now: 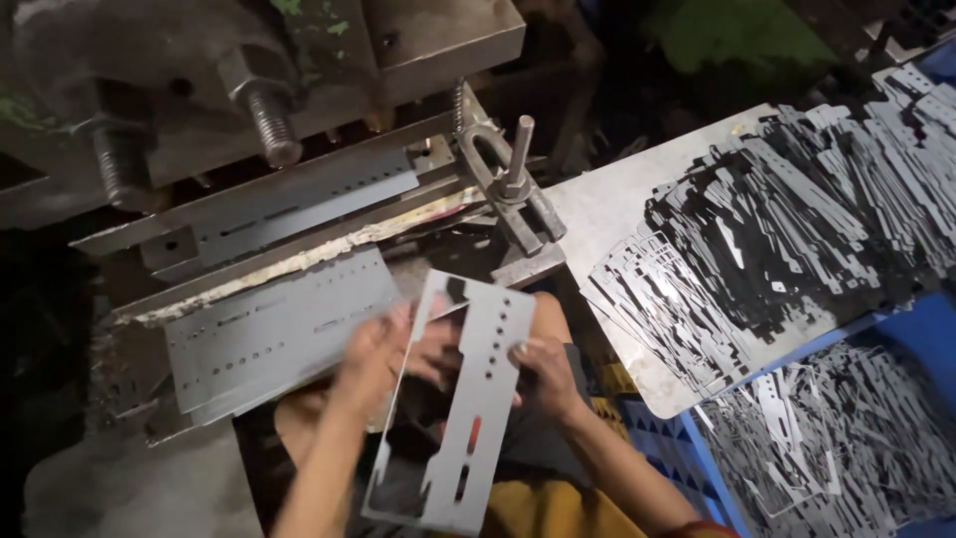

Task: The recorder feeds flat metal sheets into a press machine to stamp or bend them.

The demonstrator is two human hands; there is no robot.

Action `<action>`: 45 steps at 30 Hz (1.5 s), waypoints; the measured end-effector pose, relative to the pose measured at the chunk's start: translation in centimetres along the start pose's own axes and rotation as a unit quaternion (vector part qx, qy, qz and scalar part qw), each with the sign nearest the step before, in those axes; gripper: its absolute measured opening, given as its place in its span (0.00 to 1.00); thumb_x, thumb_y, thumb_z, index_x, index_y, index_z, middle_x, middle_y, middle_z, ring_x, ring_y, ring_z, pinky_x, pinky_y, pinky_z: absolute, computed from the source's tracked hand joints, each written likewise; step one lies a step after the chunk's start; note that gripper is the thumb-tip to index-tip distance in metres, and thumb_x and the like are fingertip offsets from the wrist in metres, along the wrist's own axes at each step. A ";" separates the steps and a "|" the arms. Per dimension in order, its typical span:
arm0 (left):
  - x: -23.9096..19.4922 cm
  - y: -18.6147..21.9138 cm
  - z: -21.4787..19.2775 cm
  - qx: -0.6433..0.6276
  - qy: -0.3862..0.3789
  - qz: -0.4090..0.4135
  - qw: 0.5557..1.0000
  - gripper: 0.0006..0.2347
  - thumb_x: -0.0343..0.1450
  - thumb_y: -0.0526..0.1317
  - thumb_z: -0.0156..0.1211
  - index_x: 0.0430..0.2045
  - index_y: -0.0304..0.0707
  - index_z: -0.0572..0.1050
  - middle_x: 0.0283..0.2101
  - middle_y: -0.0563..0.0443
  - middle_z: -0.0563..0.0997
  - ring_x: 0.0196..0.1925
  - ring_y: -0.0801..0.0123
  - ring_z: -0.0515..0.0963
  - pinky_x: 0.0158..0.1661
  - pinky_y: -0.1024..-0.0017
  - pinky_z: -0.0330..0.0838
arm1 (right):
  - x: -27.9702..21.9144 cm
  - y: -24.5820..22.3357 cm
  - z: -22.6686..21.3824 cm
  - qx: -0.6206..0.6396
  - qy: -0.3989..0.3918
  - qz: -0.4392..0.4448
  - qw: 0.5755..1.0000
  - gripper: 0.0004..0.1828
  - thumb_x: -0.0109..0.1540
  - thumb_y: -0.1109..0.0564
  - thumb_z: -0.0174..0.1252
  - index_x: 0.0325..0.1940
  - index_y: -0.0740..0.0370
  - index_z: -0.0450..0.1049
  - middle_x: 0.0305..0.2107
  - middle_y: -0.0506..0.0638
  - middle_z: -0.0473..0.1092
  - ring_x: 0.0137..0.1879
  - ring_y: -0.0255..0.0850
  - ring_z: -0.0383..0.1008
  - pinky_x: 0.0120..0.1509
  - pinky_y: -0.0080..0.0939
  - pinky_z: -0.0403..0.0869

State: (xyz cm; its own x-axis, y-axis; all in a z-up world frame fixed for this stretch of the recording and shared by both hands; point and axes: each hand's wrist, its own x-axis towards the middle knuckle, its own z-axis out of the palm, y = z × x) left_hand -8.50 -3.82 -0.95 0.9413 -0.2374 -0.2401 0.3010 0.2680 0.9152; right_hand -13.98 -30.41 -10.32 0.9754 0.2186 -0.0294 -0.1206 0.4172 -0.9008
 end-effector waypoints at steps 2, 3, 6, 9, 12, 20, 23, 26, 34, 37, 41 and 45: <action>-2.3 -3.0 -0.8 -0.011 -0.105 -0.033 0.994 0.24 0.75 0.50 0.52 0.57 0.25 0.72 0.49 0.24 0.82 0.41 0.49 0.86 0.34 0.56 0.86 | 1.5 -0.7 1.5 -0.041 0.017 -0.025 0.999 0.17 0.68 0.53 0.53 0.39 0.73 0.78 0.29 0.52 0.77 0.33 0.34 0.74 0.38 0.32 0.71; -3.5 -2.9 -0.8 -0.045 -0.140 -0.021 0.989 0.24 0.75 0.47 0.53 0.60 0.24 0.69 0.53 0.25 0.81 0.47 0.47 0.85 0.39 0.56 0.87 | 2.4 -0.9 1.8 -0.031 0.024 -0.007 0.999 0.17 0.68 0.53 0.53 0.39 0.72 0.78 0.29 0.50 0.77 0.33 0.33 0.74 0.38 0.32 0.71; -5.9 -2.5 -1.3 -0.107 -0.178 -0.022 0.978 0.25 0.74 0.41 0.55 0.64 0.23 0.63 0.58 0.25 0.78 0.55 0.41 0.83 0.44 0.55 0.86 | 4.1 -1.3 2.9 -0.016 0.001 0.060 0.998 0.16 0.69 0.53 0.54 0.39 0.70 0.78 0.28 0.49 0.76 0.32 0.32 0.73 0.36 0.33 0.71; -7.8 -3.9 -2.7 -0.151 -0.161 -0.059 0.973 0.26 0.72 0.36 0.56 0.65 0.20 0.59 0.59 0.22 0.76 0.58 0.36 0.80 0.43 0.53 0.85 | 4.3 0.2 2.6 -0.022 -0.043 0.107 0.993 0.17 0.71 0.51 0.54 0.40 0.70 0.77 0.28 0.49 0.74 0.31 0.32 0.72 0.35 0.32 0.70; -9.6 -5.6 -4.6 -0.185 -0.101 -0.051 0.976 0.26 0.72 0.33 0.55 0.65 0.16 0.59 0.59 0.18 0.74 0.58 0.30 0.79 0.41 0.51 0.85 | 4.3 -2.0 4.5 -0.004 -0.064 0.099 0.993 0.20 0.73 0.47 0.51 0.43 0.67 0.77 0.27 0.49 0.74 0.29 0.31 0.69 0.32 0.31 0.68; -14.1 -6.7 -8.2 -0.242 0.110 0.137 0.954 0.24 0.75 0.33 0.50 0.66 0.18 0.57 0.65 0.19 0.68 0.65 0.25 0.69 0.46 0.46 0.82 | 6.7 -0.8 4.4 0.050 -0.020 0.088 0.995 0.19 0.73 0.47 0.46 0.52 0.66 0.73 0.23 0.49 0.70 0.19 0.30 0.60 0.19 0.29 0.56; -14.4 -5.4 -8.9 -0.229 0.142 0.200 0.942 0.24 0.76 0.33 0.51 0.69 0.18 0.58 0.66 0.19 0.67 0.68 0.27 0.67 0.50 0.49 0.80 | 11.4 -2.7 9.0 -0.081 -0.034 0.065 0.994 0.18 0.72 0.47 0.44 0.50 0.61 0.73 0.18 0.48 0.69 0.14 0.30 0.57 0.16 0.29 0.54; -13.4 -4.5 -9.5 -0.214 0.182 0.246 0.928 0.22 0.77 0.33 0.49 0.67 0.21 0.59 0.66 0.22 0.68 0.68 0.27 0.68 0.50 0.48 0.80 | 17.4 -3.6 12.4 -0.091 -0.090 -0.003 0.992 0.16 0.74 0.47 0.43 0.45 0.60 0.69 0.21 0.48 0.72 0.18 0.29 0.59 0.20 0.29 0.57; -4.3 -1.3 -9.3 -0.252 0.147 0.388 0.874 0.14 0.80 0.32 0.51 0.58 0.23 0.65 0.69 0.35 0.67 0.73 0.38 0.70 0.67 0.49 0.76 | 10.9 -8.4 11.5 -0.492 0.003 -0.429 0.758 0.14 0.78 0.55 0.49 0.40 0.63 0.68 0.19 0.44 0.66 0.24 0.37 0.65 0.33 0.37 0.62; 2.2 2.9 -6.4 -0.121 0.163 0.334 0.920 0.16 0.77 0.39 0.52 0.55 0.23 0.72 0.54 0.28 0.78 0.54 0.51 0.83 0.44 0.63 0.86 | 4.1 -6.8 8.3 0.132 -0.029 -0.057 0.989 0.17 0.73 0.57 0.50 0.33 0.69 0.70 0.15 0.53 0.67 0.15 0.36 0.59 0.22 0.34 0.59; 6.6 3.1 -6.0 0.034 0.240 0.263 0.934 0.16 0.78 0.42 0.55 0.48 0.21 0.76 0.42 0.29 0.84 0.33 0.57 0.85 0.27 0.72 0.79 | -0.6 -4.4 3.9 0.052 0.014 0.007 0.999 0.21 0.71 0.54 0.51 0.31 0.75 0.71 0.12 0.55 0.66 0.12 0.37 0.56 0.19 0.33 0.58; 5.0 2.0 -4.9 0.088 0.160 0.109 0.977 0.22 0.78 0.50 0.51 0.47 0.22 0.78 0.36 0.33 0.87 0.19 0.65 0.79 0.15 0.77 0.67 | -1.5 -1.7 1.2 0.042 0.028 0.090 0.995 0.17 0.64 0.52 0.48 0.32 0.70 0.72 0.09 0.56 0.67 0.08 0.37 0.58 0.13 0.34 0.57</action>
State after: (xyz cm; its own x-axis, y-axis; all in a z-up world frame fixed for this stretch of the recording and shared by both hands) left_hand -2.42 0.11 -1.92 0.9881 0.1198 -0.0961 0.0832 0.1088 0.9906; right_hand -15.46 -30.34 -8.24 0.9449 0.2487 -0.2128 -0.3070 0.4479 -0.8397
